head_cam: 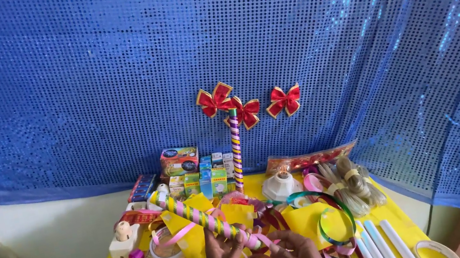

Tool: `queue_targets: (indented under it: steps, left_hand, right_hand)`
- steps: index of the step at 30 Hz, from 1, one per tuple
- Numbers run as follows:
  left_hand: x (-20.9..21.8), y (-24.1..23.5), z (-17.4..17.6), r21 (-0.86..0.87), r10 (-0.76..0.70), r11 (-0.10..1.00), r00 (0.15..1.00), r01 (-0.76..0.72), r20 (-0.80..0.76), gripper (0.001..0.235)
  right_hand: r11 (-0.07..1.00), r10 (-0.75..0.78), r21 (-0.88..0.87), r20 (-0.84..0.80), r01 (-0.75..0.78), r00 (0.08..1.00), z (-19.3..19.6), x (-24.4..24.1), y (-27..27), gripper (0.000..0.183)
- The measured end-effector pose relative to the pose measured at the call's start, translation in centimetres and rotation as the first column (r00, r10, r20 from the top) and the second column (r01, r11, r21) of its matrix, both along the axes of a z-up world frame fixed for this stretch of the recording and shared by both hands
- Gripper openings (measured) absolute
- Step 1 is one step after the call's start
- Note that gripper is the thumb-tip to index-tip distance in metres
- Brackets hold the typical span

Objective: The person wraps a pink ribbon around a striped cylindrical stick held in the left hand. The hands repeatedly wind the ribbon along the stick's length, adjusting tension and position. The workspace contains craft supplies including ribbons, tape, and completed decorative sticks.

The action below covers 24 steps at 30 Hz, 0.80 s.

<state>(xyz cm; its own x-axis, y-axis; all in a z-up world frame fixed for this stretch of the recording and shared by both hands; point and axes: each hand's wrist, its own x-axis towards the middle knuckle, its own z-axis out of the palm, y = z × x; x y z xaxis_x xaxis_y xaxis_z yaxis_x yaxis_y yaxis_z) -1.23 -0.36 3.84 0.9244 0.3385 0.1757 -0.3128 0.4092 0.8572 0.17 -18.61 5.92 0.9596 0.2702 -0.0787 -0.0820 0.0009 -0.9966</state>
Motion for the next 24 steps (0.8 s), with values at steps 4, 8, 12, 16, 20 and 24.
queue_targets:
  steps: [4,8,12,16,20,24]
  left_hand:
    - [0.4,0.1,-0.7,0.007,0.013,1.0,0.999,-0.014,0.036,0.083]
    - [0.3,0.1,-0.8,0.013,0.01,1.0,0.998,-0.011,0.061,0.081]
    - [0.3,0.0,-0.6,-0.016,-0.018,1.0,0.997,0.019,0.072,0.085]
    - [0.3,0.0,-1.0,-0.025,-0.036,0.999,0.998,0.038,0.051,0.086]
    - [0.7,0.2,-1.8,0.003,0.001,1.0,0.994,-0.002,0.113,0.088]
    - [1.3,0.2,-2.1,0.015,0.041,0.999,0.992,-0.043,0.12,0.088]
  right_hand:
    - [0.999,0.035,0.034,-0.118,-0.031,0.992,-0.5,-0.1,-0.1,0.027]
    - [0.987,0.121,0.117,-0.052,-0.114,0.991,-1.9,0.4,-0.7,0.02]
    - [0.967,0.113,0.224,0.061,-0.124,0.992,-2.6,0.8,-0.3,0.021]
    - [0.974,0.065,0.219,-0.015,-0.061,0.998,-0.8,-0.6,0.2,0.02]
    - [0.978,0.072,0.197,0.003,-0.071,0.997,-1.0,-0.8,0.4,0.022]
    - [0.98,0.107,0.159,0.079,-0.119,0.991,-0.7,-1.5,1.0,0.023]
